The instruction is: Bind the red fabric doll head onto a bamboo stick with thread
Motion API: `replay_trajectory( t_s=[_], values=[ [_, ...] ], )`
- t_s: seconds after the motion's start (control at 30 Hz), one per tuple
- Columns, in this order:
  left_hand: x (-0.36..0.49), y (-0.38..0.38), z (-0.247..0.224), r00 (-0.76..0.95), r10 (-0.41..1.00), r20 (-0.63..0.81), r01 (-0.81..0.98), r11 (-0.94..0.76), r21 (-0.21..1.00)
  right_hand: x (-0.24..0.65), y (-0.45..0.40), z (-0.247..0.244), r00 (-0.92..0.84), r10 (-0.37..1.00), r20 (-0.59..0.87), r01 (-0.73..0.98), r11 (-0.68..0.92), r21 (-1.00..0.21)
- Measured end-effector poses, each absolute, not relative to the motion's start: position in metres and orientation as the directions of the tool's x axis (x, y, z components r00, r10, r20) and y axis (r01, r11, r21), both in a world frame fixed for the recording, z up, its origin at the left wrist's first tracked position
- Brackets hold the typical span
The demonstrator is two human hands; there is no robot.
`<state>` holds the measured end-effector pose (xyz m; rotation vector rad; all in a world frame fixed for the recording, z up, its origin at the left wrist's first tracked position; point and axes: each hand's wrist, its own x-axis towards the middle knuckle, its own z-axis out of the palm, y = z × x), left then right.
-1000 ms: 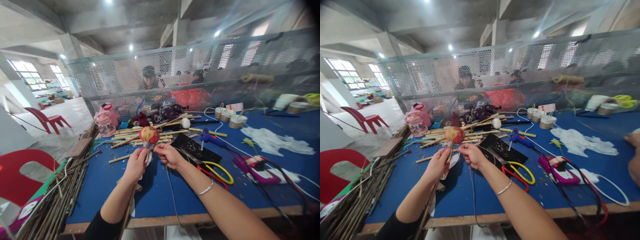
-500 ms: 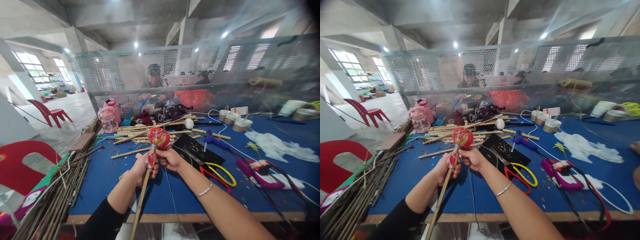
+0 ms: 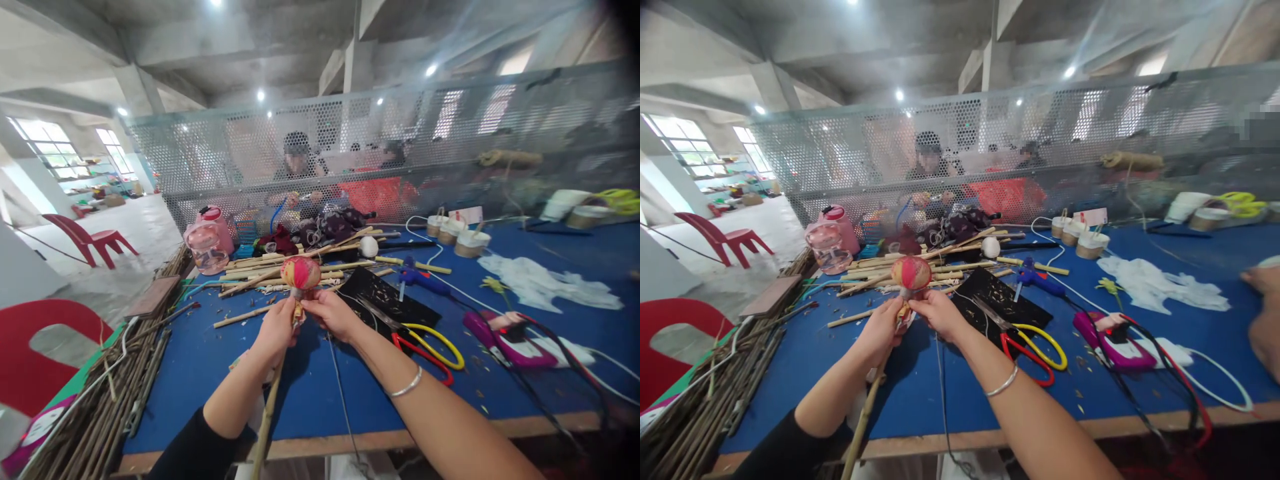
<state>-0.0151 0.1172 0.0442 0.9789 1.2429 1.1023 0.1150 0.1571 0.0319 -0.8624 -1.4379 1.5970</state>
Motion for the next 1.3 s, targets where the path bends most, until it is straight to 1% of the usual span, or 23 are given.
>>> replay_trajectory(
  t_s=[0.07,0.13,0.27,0.37,0.5,0.63,0.7,0.8,0.9,0.97,1.03,1.1,1.13,1.17,1.2,1.23,1.3],
  values=[
    [-0.020,0.118,0.046,-0.007,0.976,-0.220,-0.132,0.217,0.967,0.118,0.156,0.037,-0.391,0.919,0.053,-0.074,0.026,-0.997],
    [-0.023,0.116,0.048,0.019,0.971,-0.238,-0.186,0.237,0.953,0.121,0.153,0.042,-0.375,0.926,0.052,-0.084,0.022,-0.996],
    [-0.024,0.110,0.050,0.074,0.968,-0.241,-0.257,0.252,0.933,0.123,0.150,0.049,-0.402,0.915,-0.026,-0.236,-0.131,-0.963],
    [-0.023,0.107,0.051,0.084,0.968,-0.238,-0.287,0.253,0.924,0.122,0.151,0.047,-0.384,0.921,-0.064,-0.314,-0.195,-0.929],
    [-0.028,0.107,0.056,0.126,0.958,-0.256,-0.383,0.285,0.879,0.117,0.153,0.042,-0.410,0.908,-0.090,-0.291,-0.224,-0.930],
    [-0.032,0.107,0.059,0.191,0.940,-0.283,-0.466,0.341,0.817,0.114,0.152,0.041,-0.444,0.892,-0.084,-0.278,-0.226,-0.934],
    [-0.033,0.105,0.058,0.268,0.914,-0.303,-0.473,0.399,0.786,0.113,0.151,0.041,-0.446,0.892,-0.068,-0.289,-0.215,-0.933],
    [-0.036,0.103,0.055,0.478,0.820,-0.315,-0.461,0.539,0.705,0.112,0.153,0.040,-0.454,0.891,-0.016,-0.326,-0.183,-0.927],
    [-0.042,0.103,0.052,0.641,0.727,-0.248,-0.460,0.622,0.633,0.113,0.154,0.035,-0.544,0.839,0.007,-0.346,-0.217,-0.913],
    [-0.047,0.105,0.049,0.723,0.649,-0.237,-0.402,0.674,0.620,0.116,0.154,0.030,-0.646,0.762,-0.043,-0.295,-0.301,-0.907],
    [-0.050,0.108,0.045,0.809,0.529,-0.258,-0.286,0.737,0.612,0.120,0.154,0.026,-0.709,0.696,-0.118,-0.227,-0.383,-0.896],
    [-0.052,0.110,0.040,0.868,0.424,-0.261,-0.194,0.771,0.607,0.124,0.152,0.022,-0.713,0.682,-0.163,-0.198,-0.420,-0.886],
    [-0.052,0.111,0.038,0.882,0.395,-0.258,-0.165,0.771,0.615,0.125,0.152,0.021,-0.702,0.693,-0.165,-0.205,-0.418,-0.885],
    [-0.052,0.111,0.036,0.881,0.397,-0.259,-0.152,0.754,0.639,0.126,0.151,0.021,-0.688,0.708,-0.156,-0.219,-0.408,-0.886],
    [-0.051,0.111,0.035,0.861,0.434,-0.266,-0.148,0.713,0.686,0.126,0.151,0.021,-0.678,0.720,-0.146,-0.231,-0.397,-0.888],
    [-0.051,0.111,0.035,0.816,0.508,-0.277,-0.142,0.640,0.755,0.126,0.151,0.022,-0.670,0.730,-0.134,-0.244,-0.387,-0.889],
    [-0.049,0.108,0.040,0.632,0.734,-0.249,-0.101,0.397,0.912,0.127,0.153,0.023,-0.656,0.747,-0.110,-0.273,-0.370,-0.888]
  ],
)
